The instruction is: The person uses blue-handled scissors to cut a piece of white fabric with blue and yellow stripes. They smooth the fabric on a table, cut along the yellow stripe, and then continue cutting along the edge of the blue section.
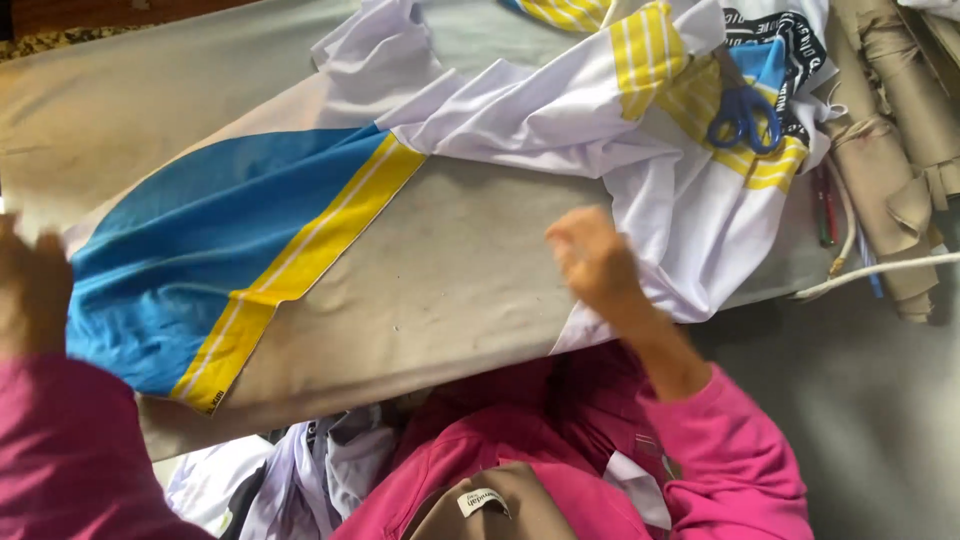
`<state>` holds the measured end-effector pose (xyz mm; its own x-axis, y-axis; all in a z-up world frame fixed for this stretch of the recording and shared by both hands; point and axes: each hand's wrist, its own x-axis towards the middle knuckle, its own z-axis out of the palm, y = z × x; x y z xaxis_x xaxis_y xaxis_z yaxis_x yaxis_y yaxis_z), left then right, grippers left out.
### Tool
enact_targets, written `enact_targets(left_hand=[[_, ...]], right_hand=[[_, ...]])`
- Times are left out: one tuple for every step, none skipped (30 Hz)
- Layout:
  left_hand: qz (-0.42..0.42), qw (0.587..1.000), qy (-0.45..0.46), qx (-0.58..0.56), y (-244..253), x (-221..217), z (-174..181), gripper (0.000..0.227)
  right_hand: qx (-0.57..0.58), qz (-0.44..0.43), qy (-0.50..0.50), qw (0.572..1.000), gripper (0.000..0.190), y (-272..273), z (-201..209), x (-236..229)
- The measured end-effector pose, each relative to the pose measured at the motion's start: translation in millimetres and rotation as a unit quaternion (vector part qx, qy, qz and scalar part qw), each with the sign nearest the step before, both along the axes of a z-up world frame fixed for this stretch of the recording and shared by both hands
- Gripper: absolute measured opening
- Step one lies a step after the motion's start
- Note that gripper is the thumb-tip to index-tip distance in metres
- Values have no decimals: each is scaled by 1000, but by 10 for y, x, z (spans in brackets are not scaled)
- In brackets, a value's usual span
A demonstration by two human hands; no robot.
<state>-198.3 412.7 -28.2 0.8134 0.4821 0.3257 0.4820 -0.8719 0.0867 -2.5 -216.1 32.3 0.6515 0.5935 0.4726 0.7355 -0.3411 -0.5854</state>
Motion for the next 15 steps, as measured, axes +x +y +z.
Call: enact_targets(left_hand=[[-32, 993, -53, -96, -161, 320, 169, 27], [-30, 994, -49, -98, -327, 670, 149, 27], [-108, 991, -70, 20, -481, 1063, 146, 17], [-186, 969, -89, 136, -634, 1458, 150, 17], [-185, 969, -91, 138, -964, 1835, 109, 17], [-212, 970, -103, 61, -1291, 2218, 71, 22], [-236, 965, -114, -17, -1621, 2587, 21, 29], [-235, 965, -114, -17, -1960, 2730, 164, 29], [-201, 974, -88, -58, -2301, 2880, 298, 34], [-167, 979, -62, -99, -2640, 3037, 430, 53], [-166, 979, -61, -101, -2698, 3160, 347, 53], [-149, 980, -22, -131, -2758, 3287, 260, 57], [-133, 978, 17, -161, -2833, 3416, 165, 61], [-132, 977, 18, -165, -2848, 3606, 28, 61], [-120, 979, 30, -161, -2870, 3793, -111, 35]], right_hand=[[-33, -56, -55, 996, 17, -103, -3, 169], [-35, -55, -51, 997, 17, -107, -30, 313], [-122, -112, -80, 983, 36, -105, -48, 488], [-206, -168, -107, 958, 58, -102, -59, 665], [-205, -168, -109, 958, 58, -123, -200, 793], [-230, -188, -161, 941, 48, -141, -340, 927], [-255, -206, -212, 921, 39, -160, -485, 1060], [-254, -205, -213, 921, 39, -216, -467, 1066], [-274, -188, -228, 915, 26, -275, -452, 1077], [-294, -172, -243, 908, 13, -333, -440, 1094], [-295, -170, -243, 908, 13, -426, -329, 968], [-368, -117, -159, 909, 11, -521, -218, 846], [-436, -63, -73, 895, 10, -628, -105, 725], [-439, -61, -72, 893, 10, -673, 56, 583], [-506, -23, 70, 859, 17, -717, 215, 430]])
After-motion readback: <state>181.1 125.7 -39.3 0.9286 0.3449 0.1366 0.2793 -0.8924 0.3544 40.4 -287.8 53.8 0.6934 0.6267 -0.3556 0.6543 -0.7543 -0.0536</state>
